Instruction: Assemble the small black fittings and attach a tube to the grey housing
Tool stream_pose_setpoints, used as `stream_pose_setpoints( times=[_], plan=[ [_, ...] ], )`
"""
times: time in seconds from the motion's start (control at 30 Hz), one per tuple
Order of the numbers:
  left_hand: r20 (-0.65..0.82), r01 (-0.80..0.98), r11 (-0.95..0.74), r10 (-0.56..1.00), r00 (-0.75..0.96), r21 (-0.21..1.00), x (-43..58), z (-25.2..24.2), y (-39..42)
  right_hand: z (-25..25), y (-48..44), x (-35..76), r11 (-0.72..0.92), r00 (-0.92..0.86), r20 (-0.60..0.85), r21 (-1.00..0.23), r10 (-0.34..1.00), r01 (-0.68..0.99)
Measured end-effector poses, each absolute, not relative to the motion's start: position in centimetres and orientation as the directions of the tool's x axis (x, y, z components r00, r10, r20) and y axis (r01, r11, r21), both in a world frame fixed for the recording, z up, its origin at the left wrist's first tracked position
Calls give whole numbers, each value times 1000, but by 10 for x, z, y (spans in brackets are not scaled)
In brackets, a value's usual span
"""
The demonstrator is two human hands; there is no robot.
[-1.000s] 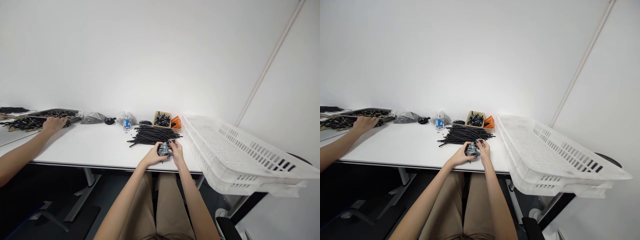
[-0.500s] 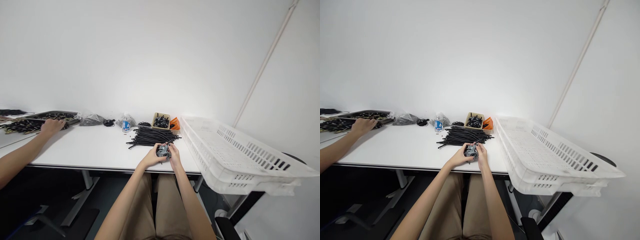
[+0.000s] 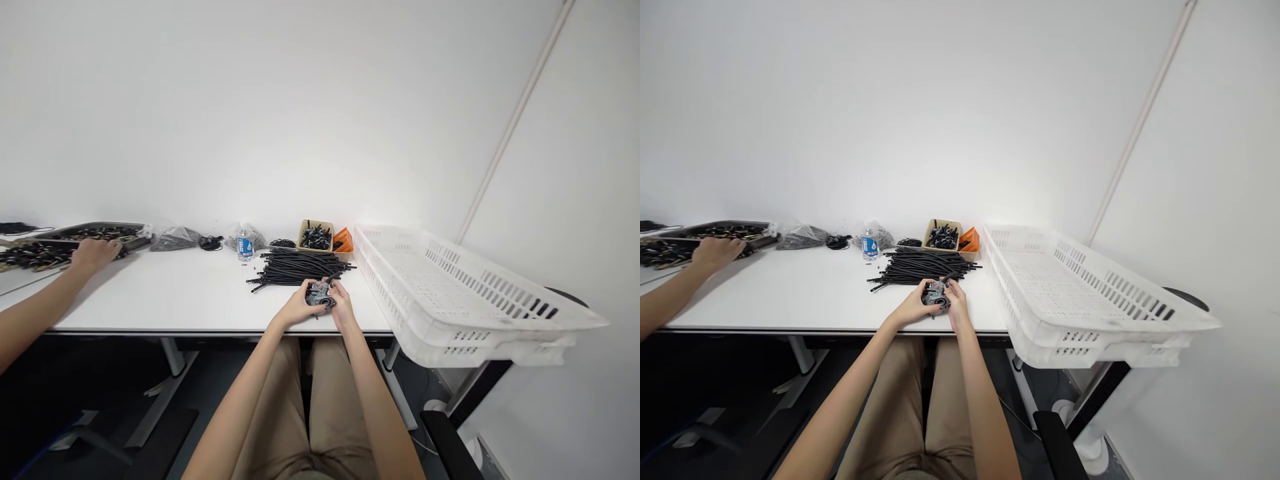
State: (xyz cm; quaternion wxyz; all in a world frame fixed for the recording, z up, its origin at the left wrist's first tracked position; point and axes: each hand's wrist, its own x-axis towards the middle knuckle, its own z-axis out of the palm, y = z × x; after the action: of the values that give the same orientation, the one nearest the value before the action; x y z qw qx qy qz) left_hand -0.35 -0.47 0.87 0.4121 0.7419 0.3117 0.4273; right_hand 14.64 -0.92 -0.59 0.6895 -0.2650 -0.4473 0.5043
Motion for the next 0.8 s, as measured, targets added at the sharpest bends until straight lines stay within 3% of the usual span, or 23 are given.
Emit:
stream_pose_setpoints(
  times=[0.37,0.8],
  plan=[
    [375,109,-466,811,449,878,-4,7,-4,-6,-10,146,381,93,384,-799,919,-464],
    [382,97,-464,815,436,881,-2,14,-12,-6,-5,141,361,157,325,-831,933,-424]
  ],
)
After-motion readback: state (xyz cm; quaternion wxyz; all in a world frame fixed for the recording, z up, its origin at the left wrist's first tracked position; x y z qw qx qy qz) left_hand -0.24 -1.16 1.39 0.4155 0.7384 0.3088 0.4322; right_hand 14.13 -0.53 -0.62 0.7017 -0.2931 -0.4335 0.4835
